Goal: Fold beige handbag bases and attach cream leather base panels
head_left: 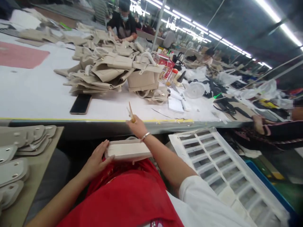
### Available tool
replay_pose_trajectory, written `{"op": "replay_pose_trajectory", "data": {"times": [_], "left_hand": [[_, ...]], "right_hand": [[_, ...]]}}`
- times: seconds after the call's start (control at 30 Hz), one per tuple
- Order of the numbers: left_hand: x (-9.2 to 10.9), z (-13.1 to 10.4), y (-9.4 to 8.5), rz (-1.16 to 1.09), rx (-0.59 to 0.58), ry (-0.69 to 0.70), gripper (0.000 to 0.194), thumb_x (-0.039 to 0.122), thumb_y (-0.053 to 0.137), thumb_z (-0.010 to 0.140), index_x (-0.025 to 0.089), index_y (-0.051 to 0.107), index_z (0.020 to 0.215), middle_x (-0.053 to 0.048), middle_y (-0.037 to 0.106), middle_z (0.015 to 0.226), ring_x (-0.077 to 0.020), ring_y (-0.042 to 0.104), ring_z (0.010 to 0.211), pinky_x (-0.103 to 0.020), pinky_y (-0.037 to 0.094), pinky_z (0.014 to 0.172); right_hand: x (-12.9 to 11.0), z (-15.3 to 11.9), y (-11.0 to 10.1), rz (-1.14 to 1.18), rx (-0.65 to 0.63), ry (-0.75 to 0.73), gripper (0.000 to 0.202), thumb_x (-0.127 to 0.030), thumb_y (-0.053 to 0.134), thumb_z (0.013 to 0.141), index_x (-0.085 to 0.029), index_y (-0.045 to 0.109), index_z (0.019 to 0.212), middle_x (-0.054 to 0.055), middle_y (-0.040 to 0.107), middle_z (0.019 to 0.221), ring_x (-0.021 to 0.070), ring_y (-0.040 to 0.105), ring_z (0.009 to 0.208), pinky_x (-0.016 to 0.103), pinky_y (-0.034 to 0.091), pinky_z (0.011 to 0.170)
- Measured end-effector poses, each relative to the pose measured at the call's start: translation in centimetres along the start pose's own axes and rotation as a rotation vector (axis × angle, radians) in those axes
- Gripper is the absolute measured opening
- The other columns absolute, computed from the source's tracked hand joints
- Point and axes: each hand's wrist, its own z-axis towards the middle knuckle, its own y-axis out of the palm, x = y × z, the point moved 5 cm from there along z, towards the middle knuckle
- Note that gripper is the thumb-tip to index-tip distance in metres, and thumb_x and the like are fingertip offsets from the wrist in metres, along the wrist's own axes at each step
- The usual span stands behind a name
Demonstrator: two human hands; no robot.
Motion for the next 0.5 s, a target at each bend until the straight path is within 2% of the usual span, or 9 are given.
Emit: {"op": "replay_pose_trajectory", "data": {"times": [0.03, 0.13, 0.2, 0.3, 0.4, 0.43, 0.5], "left_hand": [[0.8, 0.4, 0.2, 0.161, 0.002, 0.091, 0.074, 0.055, 0.047, 0.077, 0.012, 0.033, 0.135, -0.013, 0.029, 0.143, -0.0283, 0.024, 0.132, -0.047, 0.020, 0.108], [2.9, 1.5, 1.3, 0.489, -0.027, 0.263, 0.079, 0.061, 0.050, 0.073, 0.013, 0.035, 0.135, -0.013, 0.032, 0.141, -0.0312, 0.025, 0.130, -0.051, 0.016, 0.107], [4.1, 2.2, 1.9, 0.606, -0.045, 0.303, 0.083, 0.064, 0.050, 0.072, 0.011, 0.036, 0.134, -0.016, 0.037, 0.138, -0.0325, 0.030, 0.128, -0.052, 0.013, 0.106], [5.3, 3.2, 2.5, 0.672, -0.096, 0.321, 0.086, 0.066, 0.052, 0.069, 0.008, 0.039, 0.131, -0.019, 0.044, 0.131, -0.0319, 0.037, 0.121, -0.049, 0.015, 0.105], [5.9, 3.9, 2.6, 0.669, -0.152, 0.306, 0.087, 0.067, 0.055, 0.065, 0.008, 0.041, 0.128, -0.018, 0.048, 0.125, -0.0308, 0.042, 0.114, -0.044, 0.023, 0.102], [6.0, 4.1, 2.6, 0.663, -0.171, 0.299, 0.086, 0.067, 0.055, 0.065, 0.009, 0.042, 0.127, -0.018, 0.048, 0.124, -0.0306, 0.043, 0.112, -0.043, 0.026, 0.100], [6.3, 4.4, 2.6, 0.649, -0.211, 0.285, 0.085, 0.067, 0.054, 0.065, 0.009, 0.043, 0.125, -0.018, 0.049, 0.121, -0.0309, 0.044, 0.107, -0.042, 0.031, 0.095]], "right_hand": [[1.5, 1.1, -2.0, -0.175, -0.002, 0.037, 0.039, -0.039, 0.044, 0.084, -0.016, 0.045, 0.116, 0.002, 0.061, 0.087, 0.0139, 0.057, 0.077, 0.025, 0.045, 0.071], [5.9, 4.3, -6.3, -0.349, 0.011, 0.115, 0.040, -0.028, 0.059, 0.073, -0.007, 0.052, 0.106, 0.015, 0.058, 0.101, 0.0230, 0.055, 0.092, 0.033, 0.043, 0.083], [8.4, 6.3, -7.6, -0.386, 0.014, 0.121, 0.043, -0.022, 0.063, 0.069, -0.004, 0.051, 0.107, 0.020, 0.052, 0.111, 0.0263, 0.050, 0.102, 0.036, 0.038, 0.090], [10.7, 8.1, -8.2, -0.414, 0.006, 0.089, 0.047, -0.018, 0.061, 0.071, -0.006, 0.048, 0.115, 0.020, 0.045, 0.122, 0.0261, 0.044, 0.113, 0.036, 0.032, 0.098], [11.4, 7.1, -8.5, -0.402, -0.011, 0.038, 0.047, -0.022, 0.058, 0.076, -0.009, 0.046, 0.120, 0.018, 0.042, 0.128, 0.0248, 0.038, 0.120, 0.037, 0.028, 0.102], [11.2, 6.0, -8.6, -0.382, -0.041, 0.000, 0.047, -0.027, 0.058, 0.077, -0.010, 0.047, 0.120, 0.016, 0.043, 0.127, 0.0234, 0.039, 0.119, 0.036, 0.028, 0.102], [10.6, 2.4, -8.2, -0.311, -0.186, -0.139, 0.055, -0.040, 0.060, 0.076, -0.013, 0.046, 0.122, 0.011, 0.047, 0.126, 0.0202, 0.043, 0.117, 0.033, 0.031, 0.101]]}}
